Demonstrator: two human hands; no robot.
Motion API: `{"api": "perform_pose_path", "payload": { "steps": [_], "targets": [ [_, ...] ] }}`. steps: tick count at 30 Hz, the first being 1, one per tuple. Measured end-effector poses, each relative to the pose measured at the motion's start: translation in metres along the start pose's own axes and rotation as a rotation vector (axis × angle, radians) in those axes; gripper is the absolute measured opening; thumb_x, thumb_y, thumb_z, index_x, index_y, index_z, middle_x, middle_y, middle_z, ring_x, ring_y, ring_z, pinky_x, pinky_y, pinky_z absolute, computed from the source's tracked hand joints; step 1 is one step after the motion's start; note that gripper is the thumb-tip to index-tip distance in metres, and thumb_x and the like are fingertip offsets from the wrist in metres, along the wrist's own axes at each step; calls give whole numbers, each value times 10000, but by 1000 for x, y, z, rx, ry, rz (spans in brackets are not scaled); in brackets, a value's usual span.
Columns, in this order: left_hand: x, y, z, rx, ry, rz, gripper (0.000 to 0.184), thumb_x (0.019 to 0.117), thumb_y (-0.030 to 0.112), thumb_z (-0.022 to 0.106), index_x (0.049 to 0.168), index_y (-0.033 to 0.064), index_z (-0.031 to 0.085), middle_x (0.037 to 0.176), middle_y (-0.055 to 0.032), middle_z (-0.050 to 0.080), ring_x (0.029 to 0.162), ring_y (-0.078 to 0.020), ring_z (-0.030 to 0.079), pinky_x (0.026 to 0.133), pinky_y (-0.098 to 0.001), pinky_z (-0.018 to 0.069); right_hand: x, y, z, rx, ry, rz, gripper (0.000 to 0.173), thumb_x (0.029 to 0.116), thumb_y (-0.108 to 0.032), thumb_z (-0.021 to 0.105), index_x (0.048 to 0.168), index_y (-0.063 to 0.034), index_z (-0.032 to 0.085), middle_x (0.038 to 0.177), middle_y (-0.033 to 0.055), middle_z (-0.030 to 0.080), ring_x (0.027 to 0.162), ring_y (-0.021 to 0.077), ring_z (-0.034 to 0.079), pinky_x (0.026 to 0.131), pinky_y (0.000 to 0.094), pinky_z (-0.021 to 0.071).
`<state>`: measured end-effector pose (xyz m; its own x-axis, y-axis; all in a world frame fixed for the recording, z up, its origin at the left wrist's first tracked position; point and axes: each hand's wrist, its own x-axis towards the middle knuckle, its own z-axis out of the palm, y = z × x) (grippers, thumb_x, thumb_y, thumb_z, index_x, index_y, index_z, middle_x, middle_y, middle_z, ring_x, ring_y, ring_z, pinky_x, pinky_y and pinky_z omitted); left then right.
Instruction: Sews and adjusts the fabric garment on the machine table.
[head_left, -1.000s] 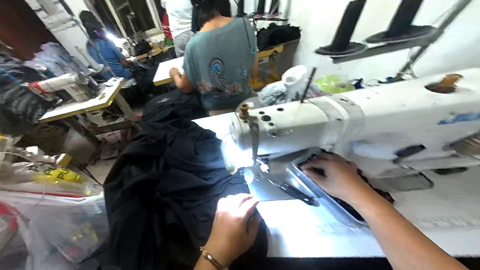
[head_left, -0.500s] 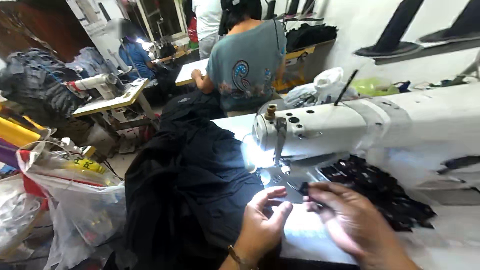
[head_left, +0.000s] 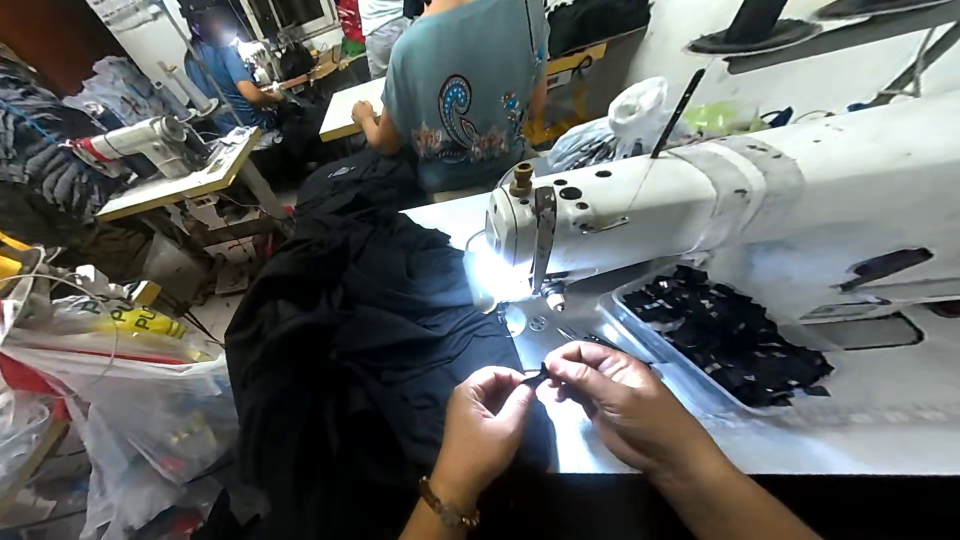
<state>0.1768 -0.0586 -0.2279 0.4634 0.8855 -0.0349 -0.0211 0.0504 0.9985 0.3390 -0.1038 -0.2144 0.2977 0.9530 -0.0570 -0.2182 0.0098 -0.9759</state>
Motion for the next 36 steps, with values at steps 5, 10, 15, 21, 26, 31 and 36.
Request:
{"api": "perform_pose_path", "payload": {
  "steps": [5,10,15,21,26,31,36],
  "targets": [
    [0,-2,0,-42,4,-12,84,977,63,639,1004,15,703,872,-77,704,760,-139,683,737,-300,599,-2,12,4,-17,-27,3,84,911,-107,650,857,-99,714,780,44,677,679,112,618,638,230,531],
    [2,-10,7,-184,64,-70,156,973,73,662,1119,21,641,861,-91,679,716,-144,668,697,-298,594,-8,26,18,69,61,-7,108,958,-106,602,914,-84,698,813,56,677,707,127,630,649,245,542],
    [-1,-10,14,-355,107,-114,131,1017,52,585,1013,-30,688,868,-123,702,766,-180,702,762,-352,622,-11,35,29,64,164,-62,100,985,-127,600,933,-85,674,798,51,652,700,130,624,657,269,545],
    [-5,-12,15,-442,104,-66,92,948,-12,663,1017,-35,718,849,-124,718,740,-161,700,748,-330,617,-14,37,33,55,186,-104,67,977,-142,619,980,-101,672,806,43,650,690,127,625,628,255,541],
    [-5,-9,6,-304,87,-72,97,972,20,642,997,-19,728,782,-96,689,658,-124,648,660,-274,582,-14,35,19,-107,146,-191,120,958,-158,625,1053,-134,693,890,2,681,732,112,631,649,235,538],
    [-5,-9,-2,-179,39,-65,84,950,24,670,999,-9,730,776,-83,674,637,-109,613,627,-255,546,-9,26,-4,-642,66,-492,178,933,-275,605,1031,-190,727,988,-85,630,876,10,598,721,179,519],
    [-5,-8,-6,-114,21,-59,76,929,27,705,997,6,733,792,-85,680,647,-113,620,627,-256,549,-6,19,-11,-851,-14,-635,216,930,-314,589,960,-175,751,1032,-47,643,1037,80,596,888,267,512]
  ]
}}
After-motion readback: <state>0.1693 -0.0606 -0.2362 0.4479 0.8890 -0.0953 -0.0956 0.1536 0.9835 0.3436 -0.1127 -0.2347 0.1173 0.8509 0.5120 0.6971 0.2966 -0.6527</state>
